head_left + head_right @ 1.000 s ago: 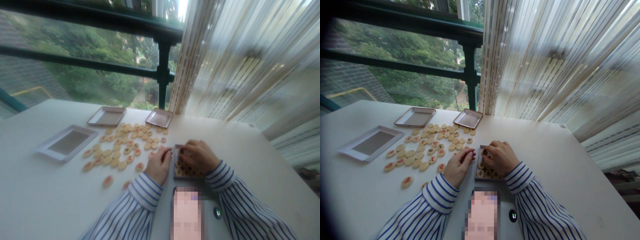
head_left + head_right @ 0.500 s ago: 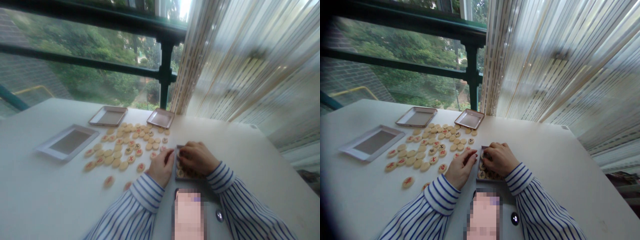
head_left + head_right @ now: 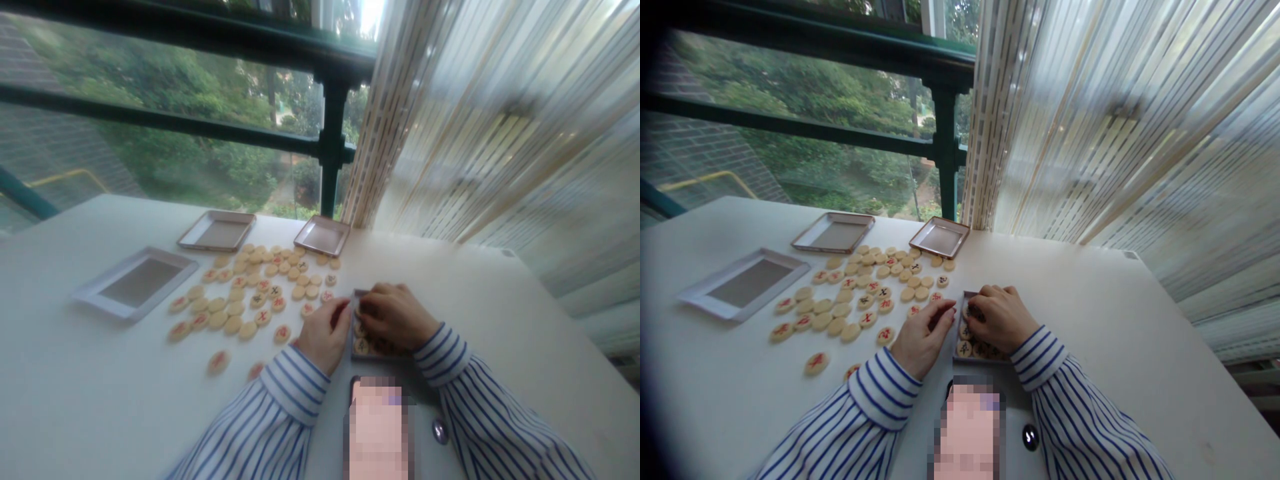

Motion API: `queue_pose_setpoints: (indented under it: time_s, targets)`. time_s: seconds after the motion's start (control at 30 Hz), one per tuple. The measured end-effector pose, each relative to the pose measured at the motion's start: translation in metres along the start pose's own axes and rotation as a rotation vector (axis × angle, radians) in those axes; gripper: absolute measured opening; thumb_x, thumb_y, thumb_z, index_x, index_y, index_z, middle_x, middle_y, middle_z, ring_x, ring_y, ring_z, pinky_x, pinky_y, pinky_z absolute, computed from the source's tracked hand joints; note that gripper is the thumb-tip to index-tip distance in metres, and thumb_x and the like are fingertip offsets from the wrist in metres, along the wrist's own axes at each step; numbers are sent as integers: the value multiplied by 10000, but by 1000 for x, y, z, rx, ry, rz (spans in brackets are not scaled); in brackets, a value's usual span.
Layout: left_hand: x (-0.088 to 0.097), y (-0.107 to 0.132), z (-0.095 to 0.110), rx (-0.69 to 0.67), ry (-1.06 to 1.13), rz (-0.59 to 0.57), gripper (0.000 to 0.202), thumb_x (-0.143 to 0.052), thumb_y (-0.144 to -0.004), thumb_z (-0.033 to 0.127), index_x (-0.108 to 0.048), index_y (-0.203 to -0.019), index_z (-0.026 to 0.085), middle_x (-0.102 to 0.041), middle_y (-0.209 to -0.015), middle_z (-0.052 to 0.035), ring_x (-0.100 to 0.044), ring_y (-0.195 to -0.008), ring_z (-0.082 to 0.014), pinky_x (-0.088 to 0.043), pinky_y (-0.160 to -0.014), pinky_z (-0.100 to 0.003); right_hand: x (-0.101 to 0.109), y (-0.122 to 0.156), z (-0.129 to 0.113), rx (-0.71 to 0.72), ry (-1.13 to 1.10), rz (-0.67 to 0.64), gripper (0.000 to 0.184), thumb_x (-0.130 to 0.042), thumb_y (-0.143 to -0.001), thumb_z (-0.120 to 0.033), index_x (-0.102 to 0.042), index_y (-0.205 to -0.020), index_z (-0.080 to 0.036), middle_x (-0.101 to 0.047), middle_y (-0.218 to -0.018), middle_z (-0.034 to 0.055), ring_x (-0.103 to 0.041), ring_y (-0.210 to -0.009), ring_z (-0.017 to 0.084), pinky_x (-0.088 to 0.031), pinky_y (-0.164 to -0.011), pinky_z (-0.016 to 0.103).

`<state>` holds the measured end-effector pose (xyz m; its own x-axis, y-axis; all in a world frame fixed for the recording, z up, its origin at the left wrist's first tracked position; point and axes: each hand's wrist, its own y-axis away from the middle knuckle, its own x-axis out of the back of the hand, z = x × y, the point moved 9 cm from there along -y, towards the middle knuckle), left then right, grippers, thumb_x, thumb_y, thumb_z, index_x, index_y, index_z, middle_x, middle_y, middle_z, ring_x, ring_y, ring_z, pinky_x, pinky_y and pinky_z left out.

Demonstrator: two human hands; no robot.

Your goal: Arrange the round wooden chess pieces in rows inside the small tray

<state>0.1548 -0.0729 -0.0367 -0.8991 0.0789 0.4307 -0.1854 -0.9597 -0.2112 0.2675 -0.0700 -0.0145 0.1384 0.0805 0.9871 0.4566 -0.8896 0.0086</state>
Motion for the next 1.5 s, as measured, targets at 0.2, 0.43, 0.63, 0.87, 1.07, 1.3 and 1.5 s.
queue_pose_setpoints:
  time_s: [0.2, 0.43, 0.63, 0.87, 1.07, 1.3, 1.5]
  targets:
    - [0, 1, 1, -11, 14, 0, 250, -472, -822, 306, -621, -967, 168, -683, -916, -57, -634, -832, -168, -502, -767, -280, -1, 0, 1, 3, 5, 3, 244, -473, -827, -394, -614, -893, -206, -591, -900, 46, -516, -822, 150, -293, -758, 297]
    - [0, 0, 0, -6, 6, -5, 249, -473, -822, 302, -619, -971, 167, -680, -920, -56, -630, -838, -164, -499, -766, -276, 0, 1, 0, 10, 10, 0, 241, -469, -833, -392, -615, -897, -212, -588, -895, 43, -513, -829, 151, -287, -757, 299]
    - [-1, 0, 1, -11, 7, -6, 241, -472, -821, 293, -617, -966, 166, -681, -903, -52, -631, -825, -162, -501, -761, -274, 0, 1, -1, 12, 6, 1, 241, -468, -830, -391, -621, -897, -217, -594, -902, 45, -514, -845, 159, -283, -753, 305]
    - [0, 0, 1, -8, 9, 4, 238, -481, -814, 302, -626, -949, 169, -684, -891, -54, -635, -815, -167, -504, -755, -279, 3, 2, -1, 15, -12, -2, 222, -494, -817, -355, -625, -920, -209, -594, -919, 51, -516, -849, 156, -287, -775, 303]
    - [0, 1, 0, -15, 15, -2, 245, -477, -820, 311, -616, -970, 177, -683, -904, -49, -635, -823, -163, -504, -757, -271, 0, 1, -2, 13, 12, -13, 201, -477, -825, -304, -634, -916, -218, -595, -901, 49, -516, -843, 157, -289, -770, 306]
    - [-1, 1, 0, 6, 14, -1, 248, -488, -809, 303, -618, -964, 161, -682, -911, -66, -637, -825, -169, -509, -761, -286, -1, 1, -3, 20, 15, -10, 194, -479, -821, -299, -636, -911, -231, -600, -906, 42, -513, -852, 162, -281, -770, 312]
    - [0, 1, 2, -8, 22, 12, 232, -496, -802, 304, -629, -939, 171, -687, -907, -60, -641, -814, -170, -515, -759, -293, -2, 1, -4, 30, 15, -32, 200, -475, -825, -293, -639, -919, -229, -605, -900, 46, -517, -850, 162, -285, -764, 307]
